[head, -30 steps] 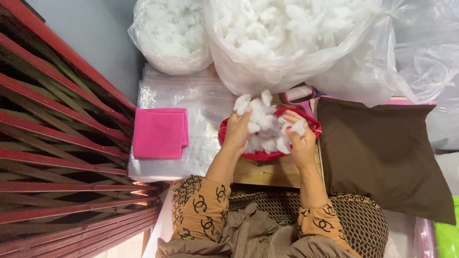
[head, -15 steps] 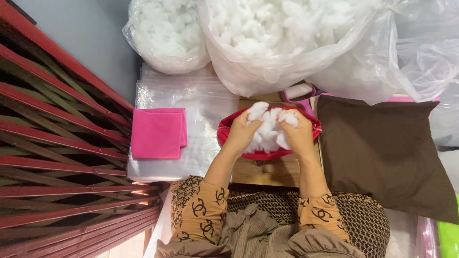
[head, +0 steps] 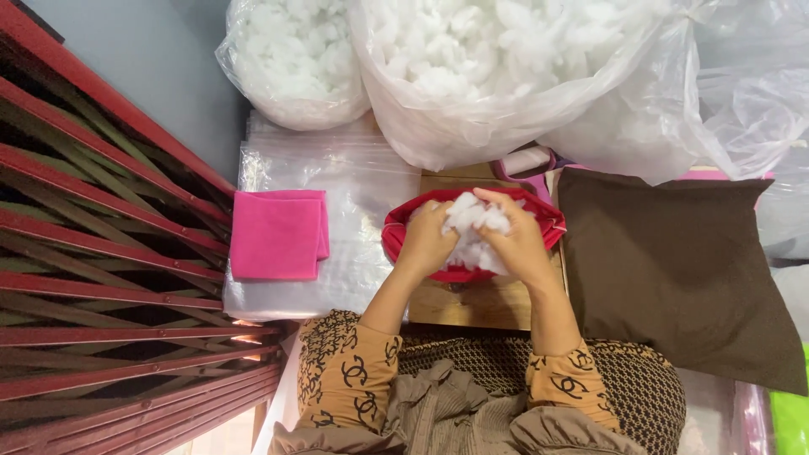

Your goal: Stuffing a small red pillowcase with white polyester fiberfill by hand.

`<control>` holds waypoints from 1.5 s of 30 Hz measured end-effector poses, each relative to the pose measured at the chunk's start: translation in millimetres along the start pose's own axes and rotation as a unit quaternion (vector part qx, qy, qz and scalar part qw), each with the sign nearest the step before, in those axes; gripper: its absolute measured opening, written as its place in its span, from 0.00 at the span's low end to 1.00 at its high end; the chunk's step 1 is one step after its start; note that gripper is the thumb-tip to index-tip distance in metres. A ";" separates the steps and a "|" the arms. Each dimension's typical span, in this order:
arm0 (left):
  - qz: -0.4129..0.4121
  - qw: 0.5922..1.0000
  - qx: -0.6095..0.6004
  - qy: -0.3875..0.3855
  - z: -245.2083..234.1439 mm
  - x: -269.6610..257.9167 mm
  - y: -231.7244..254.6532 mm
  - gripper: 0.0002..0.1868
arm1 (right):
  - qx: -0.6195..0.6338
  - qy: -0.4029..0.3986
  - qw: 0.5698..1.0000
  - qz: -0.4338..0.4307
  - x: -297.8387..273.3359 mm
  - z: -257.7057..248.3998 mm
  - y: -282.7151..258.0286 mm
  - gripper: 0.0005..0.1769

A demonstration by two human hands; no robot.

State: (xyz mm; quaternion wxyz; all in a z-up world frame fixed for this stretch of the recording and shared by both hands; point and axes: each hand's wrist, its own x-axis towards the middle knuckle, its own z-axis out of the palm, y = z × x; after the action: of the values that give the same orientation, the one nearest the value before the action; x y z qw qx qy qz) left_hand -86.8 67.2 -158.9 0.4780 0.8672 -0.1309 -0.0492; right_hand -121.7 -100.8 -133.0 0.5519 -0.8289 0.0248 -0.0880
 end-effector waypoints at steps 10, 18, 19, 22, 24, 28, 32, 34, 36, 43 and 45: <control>-0.051 0.998 0.014 0.028 -14.7 13.1 -27.6 0.12 | -0.050 0.024 0.998 0.003 4.6 -11.8 55.3 0.12; -0.088 0.993 -0.057 0.054 -38.0 3.8 -11.1 0.10 | -0.279 -0.016 0.959 -0.048 0.9 -1.4 63.8 0.18; -0.098 0.992 -0.070 0.048 -37.9 3.8 -10.0 0.10 | -0.370 -0.063 0.926 -0.040 2.8 1.9 73.4 0.24; -0.107 0.987 -0.111 0.041 -39.0 1.8 -5.7 0.11 | -0.355 -0.057 0.933 -0.015 -4.5 3.7 68.1 0.26; -0.126 0.982 -0.132 0.042 -39.9 4.4 -8.7 0.11 | -0.301 -0.035 0.953 -0.011 -3.8 -1.8 57.2 0.28; -0.138 0.973 -0.181 0.048 -33.0 9.3 -17.3 0.10 | -0.177 -0.014 0.984 -0.011 -3.0 -7.8 17.3 0.32; -0.132 0.952 -0.273 0.035 -33.1 6.3 -11.3 0.10 | -0.167 -0.064 0.983 -0.028 3.6 3.6 19.7 0.36; -0.135 0.936 -0.325 0.016 -31.3 5.2 -9.3 0.10 | -0.141 -0.057 0.987 -0.050 7.7 14.4 45.9 0.28; -0.133 0.932 -0.338 0.019 -32.1 5.9 -7.1 0.10 | -0.136 -0.043 0.989 -0.050 9.0 15.4 58.9 0.23; -0.133 0.926 -0.350 0.052 -37.4 8.6 -12.8 0.10 | -0.103 0.040 0.994 -0.008 3.1 -20.5 55.6 0.12; -0.134 0.925 -0.350 0.059 -38.0 8.5 -14.0 0.10 | -0.120 0.061 0.991 0.008 0.8 -28.8 57.7 0.11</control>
State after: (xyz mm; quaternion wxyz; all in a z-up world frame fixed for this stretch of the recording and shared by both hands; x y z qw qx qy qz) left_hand -68.0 103.0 -149.9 0.7469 0.6554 0.0404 -0.1047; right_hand -122.6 -149.6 -175.1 0.4470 -0.8818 0.0749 -0.1305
